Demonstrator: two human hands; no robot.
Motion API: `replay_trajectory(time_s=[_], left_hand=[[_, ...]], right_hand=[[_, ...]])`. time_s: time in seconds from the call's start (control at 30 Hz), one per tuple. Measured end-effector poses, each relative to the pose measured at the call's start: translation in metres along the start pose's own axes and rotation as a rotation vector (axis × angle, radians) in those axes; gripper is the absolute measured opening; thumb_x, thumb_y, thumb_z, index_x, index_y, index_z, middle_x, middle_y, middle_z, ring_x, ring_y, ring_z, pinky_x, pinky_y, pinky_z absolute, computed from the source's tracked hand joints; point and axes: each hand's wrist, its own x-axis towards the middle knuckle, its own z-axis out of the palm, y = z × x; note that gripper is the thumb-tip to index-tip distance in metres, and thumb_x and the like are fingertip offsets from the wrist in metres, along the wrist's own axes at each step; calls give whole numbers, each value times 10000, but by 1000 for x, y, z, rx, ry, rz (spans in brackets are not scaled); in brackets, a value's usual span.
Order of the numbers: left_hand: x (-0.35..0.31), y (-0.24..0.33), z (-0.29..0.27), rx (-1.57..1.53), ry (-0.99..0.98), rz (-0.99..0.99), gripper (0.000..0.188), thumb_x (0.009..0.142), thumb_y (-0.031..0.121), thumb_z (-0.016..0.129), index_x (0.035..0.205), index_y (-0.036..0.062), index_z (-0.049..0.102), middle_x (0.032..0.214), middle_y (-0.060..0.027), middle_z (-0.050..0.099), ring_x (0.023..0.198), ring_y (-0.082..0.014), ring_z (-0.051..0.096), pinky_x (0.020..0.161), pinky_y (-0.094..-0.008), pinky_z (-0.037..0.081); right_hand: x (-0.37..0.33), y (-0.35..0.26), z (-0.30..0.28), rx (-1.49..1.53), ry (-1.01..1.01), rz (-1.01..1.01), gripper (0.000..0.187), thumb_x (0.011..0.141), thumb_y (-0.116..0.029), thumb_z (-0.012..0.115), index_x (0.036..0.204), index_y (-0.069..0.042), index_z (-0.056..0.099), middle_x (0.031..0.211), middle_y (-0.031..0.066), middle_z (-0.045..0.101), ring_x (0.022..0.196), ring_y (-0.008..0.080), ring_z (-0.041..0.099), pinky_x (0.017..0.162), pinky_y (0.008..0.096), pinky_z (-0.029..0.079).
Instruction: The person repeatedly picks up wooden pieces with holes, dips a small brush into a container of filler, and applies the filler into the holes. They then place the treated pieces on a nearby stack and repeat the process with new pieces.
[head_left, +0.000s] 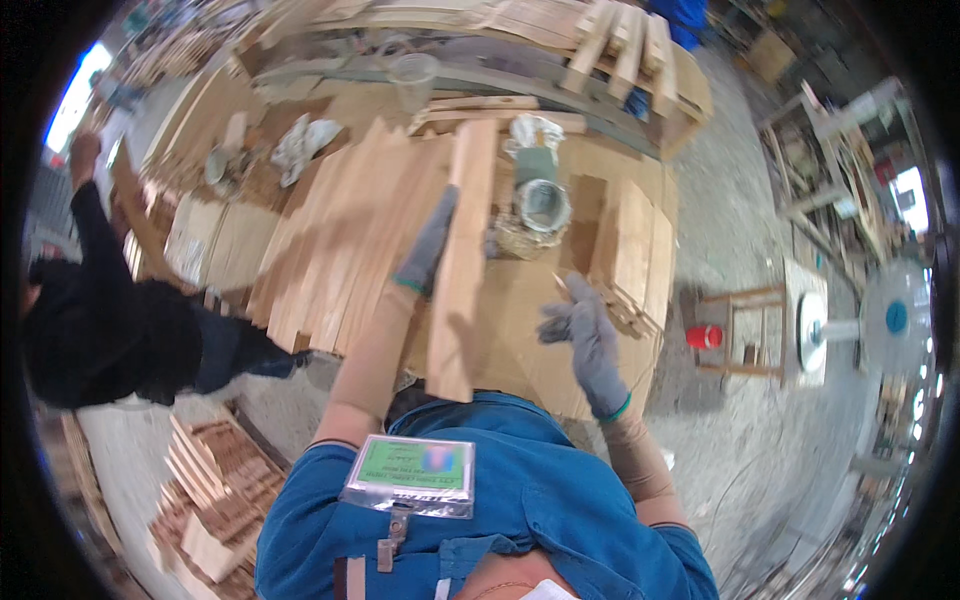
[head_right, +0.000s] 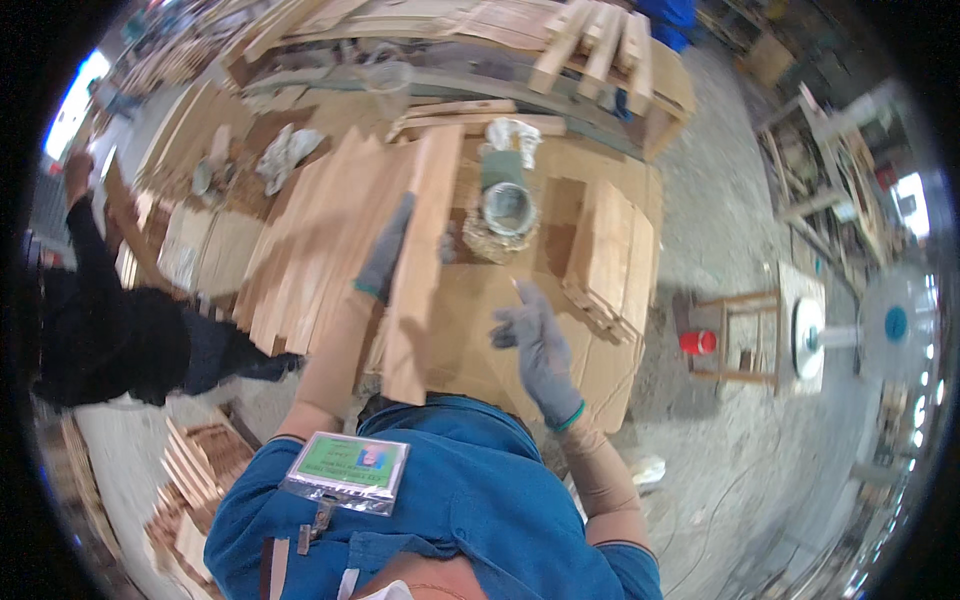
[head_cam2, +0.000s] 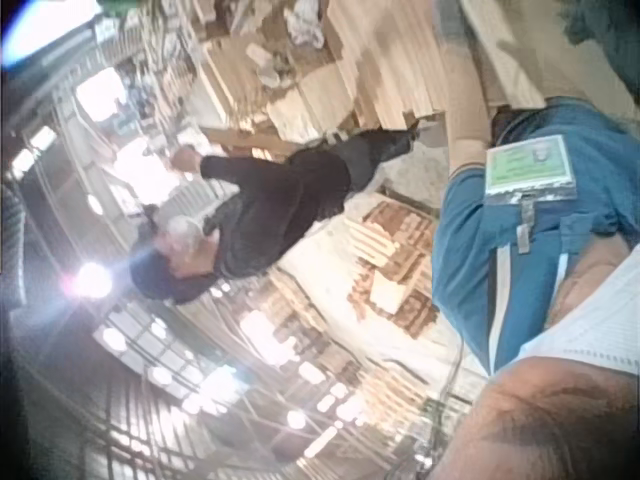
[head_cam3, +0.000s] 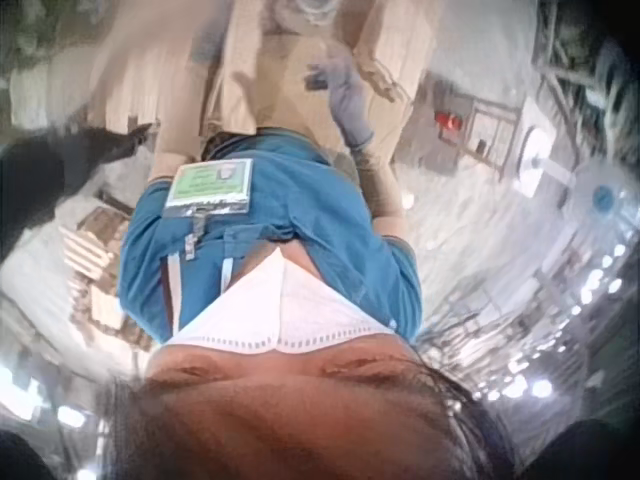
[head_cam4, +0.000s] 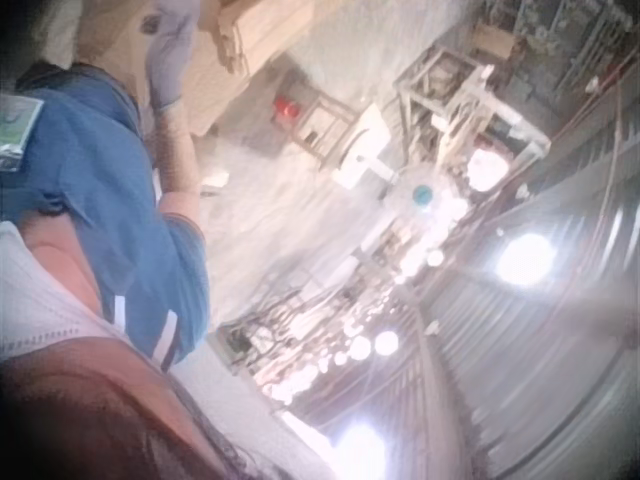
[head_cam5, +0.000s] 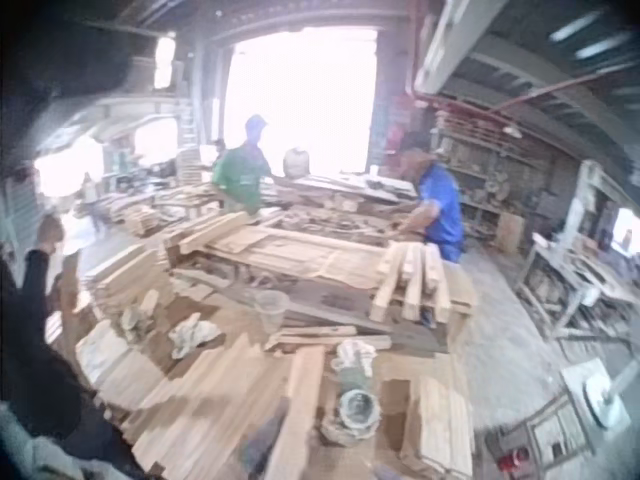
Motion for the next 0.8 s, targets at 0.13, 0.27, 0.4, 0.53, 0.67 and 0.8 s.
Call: replay_trajectory(time_s=[0.13, 0.27, 0.4, 0.53, 0.67, 0.8], left_hand=[[-43, 25, 36, 473, 296, 173, 508, 909, 416, 566, 1211, 10, 524, 889, -85, 628, 692, -183, 616, 625, -294, 519], [-80, 14, 42, 1090, 446, 259, 668, 832, 373, 657, 1329, -7, 425, 1059, -140, 617, 900, -262, 616, 805, -364, 490], [-106, -19, 39, 1509, 716, 192, 795, 768, 402, 703, 1350, -42, 392, 1255, -218, 532, 1141, -335, 525, 980, -391, 393], [-119, -30, 44, 1490, 736, 126, 810, 761, 410, 710, 1337, -61, 391, 1332, -249, 458, 1202, -361, 480, 996, -403, 379], [-121, -32, 43, 1504, 718, 74, 813, 752, 414, 718, 1328, -64, 399, 1329, -251, 460, 1196, -359, 486, 989, -405, 388], [-115, -36, 42, 1450, 723, 64, 768, 757, 401, 714, 1301, -60, 430, 1257, -246, 521, 1134, -348, 535, 962, -398, 412]], right_hand=[[31, -19, -51, -79, 220, -95, 249, 969, -167, 499, 1118, 25, 552, 937, 103, 627, 764, 157, 639, 705, 262, 533], [79, -24, -48, -21, 368, -112, 103, 914, -73, 571, 970, 13, 575, 815, 84, 637, 747, 152, 644, 707, 257, 536], [135, 19, -53, 42, 288, -84, 33, 863, -30, 616, 880, -13, 594, 776, 66, 644, 722, 136, 640, 661, 255, 527], [170, 54, -51, -260, 212, -181, 53, 839, -43, 646, 815, -26, 602, 726, 30, 635, 663, 96, 610, 608, 235, 488], [182, 55, -52, -590, 186, -139, 79, 832, -62, 661, 800, -26, 599, 714, 14, 624, 613, 73, 567, 573, 224, 466], [182, 27, -46, -491, 267, -75, 73, 793, -63, 675, 781, -22, 616, 654, 58, 642, 600, 105, 604, 573, 265, 467]])
